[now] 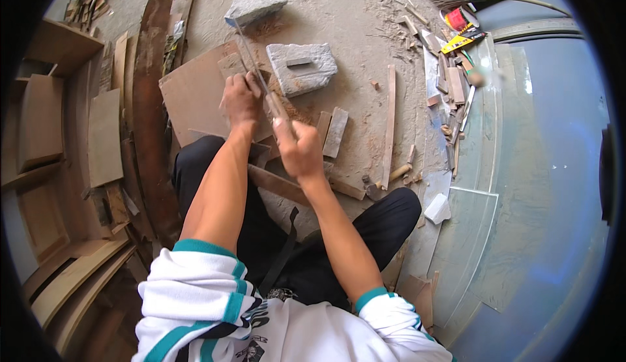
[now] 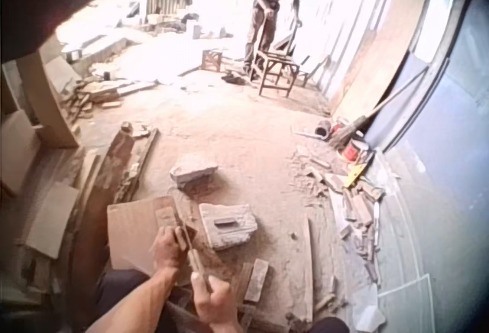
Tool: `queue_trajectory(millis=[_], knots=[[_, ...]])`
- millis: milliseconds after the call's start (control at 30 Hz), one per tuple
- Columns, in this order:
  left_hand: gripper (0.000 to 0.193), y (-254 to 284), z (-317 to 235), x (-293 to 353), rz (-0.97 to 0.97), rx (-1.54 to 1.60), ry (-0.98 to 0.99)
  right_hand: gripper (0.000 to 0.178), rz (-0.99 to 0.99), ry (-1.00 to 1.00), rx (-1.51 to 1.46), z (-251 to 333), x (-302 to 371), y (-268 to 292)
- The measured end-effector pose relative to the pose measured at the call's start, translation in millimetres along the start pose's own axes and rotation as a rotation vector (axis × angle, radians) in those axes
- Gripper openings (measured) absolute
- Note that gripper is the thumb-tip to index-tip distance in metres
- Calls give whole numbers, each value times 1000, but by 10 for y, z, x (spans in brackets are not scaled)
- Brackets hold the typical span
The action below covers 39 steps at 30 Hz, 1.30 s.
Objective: The person sits on the floor and uses a hand saw to cut a small piece of wood clamped to a makeshift workbench. They adjust the wood and saw multiple times to complete the cut, then separate the pieces.
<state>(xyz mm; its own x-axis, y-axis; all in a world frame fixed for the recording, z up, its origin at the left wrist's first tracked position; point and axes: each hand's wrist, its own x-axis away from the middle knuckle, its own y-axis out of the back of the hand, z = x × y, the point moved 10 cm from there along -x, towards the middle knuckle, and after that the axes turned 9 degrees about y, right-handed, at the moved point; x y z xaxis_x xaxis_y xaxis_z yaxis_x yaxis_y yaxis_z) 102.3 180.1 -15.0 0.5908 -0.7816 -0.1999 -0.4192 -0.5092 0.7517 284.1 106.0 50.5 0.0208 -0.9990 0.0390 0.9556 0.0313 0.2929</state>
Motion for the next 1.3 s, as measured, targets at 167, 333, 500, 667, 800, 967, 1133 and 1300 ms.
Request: queue_trajectory(millis=[167,333,500,667,800,967,1133,1300], knots=[[32,18,-98,85,39,-65,30,26,-23,-22,67,389,1401,559],[36,76,-115,6,47,-58,57,34,0,66,90,336,1040,383],[33,45,-67,22,37,-88,67,47,39,-81,-21,9,263,96],[32,85,-133,7,41,-81,76,25,70,-176,82,392,1821,754],[32,67,-41,5,35,-89,57,30,15,120,180,264,880,310],[33,-19,-22,41,70,-95,57,36,0,40,55,56,479,188],[35,88,-67,-17,60,-107,66,29,-4,-8,36,369,1745,716],[37,-34,-54,0,101,-29,48,39,0,108,72,-65,505,150]])
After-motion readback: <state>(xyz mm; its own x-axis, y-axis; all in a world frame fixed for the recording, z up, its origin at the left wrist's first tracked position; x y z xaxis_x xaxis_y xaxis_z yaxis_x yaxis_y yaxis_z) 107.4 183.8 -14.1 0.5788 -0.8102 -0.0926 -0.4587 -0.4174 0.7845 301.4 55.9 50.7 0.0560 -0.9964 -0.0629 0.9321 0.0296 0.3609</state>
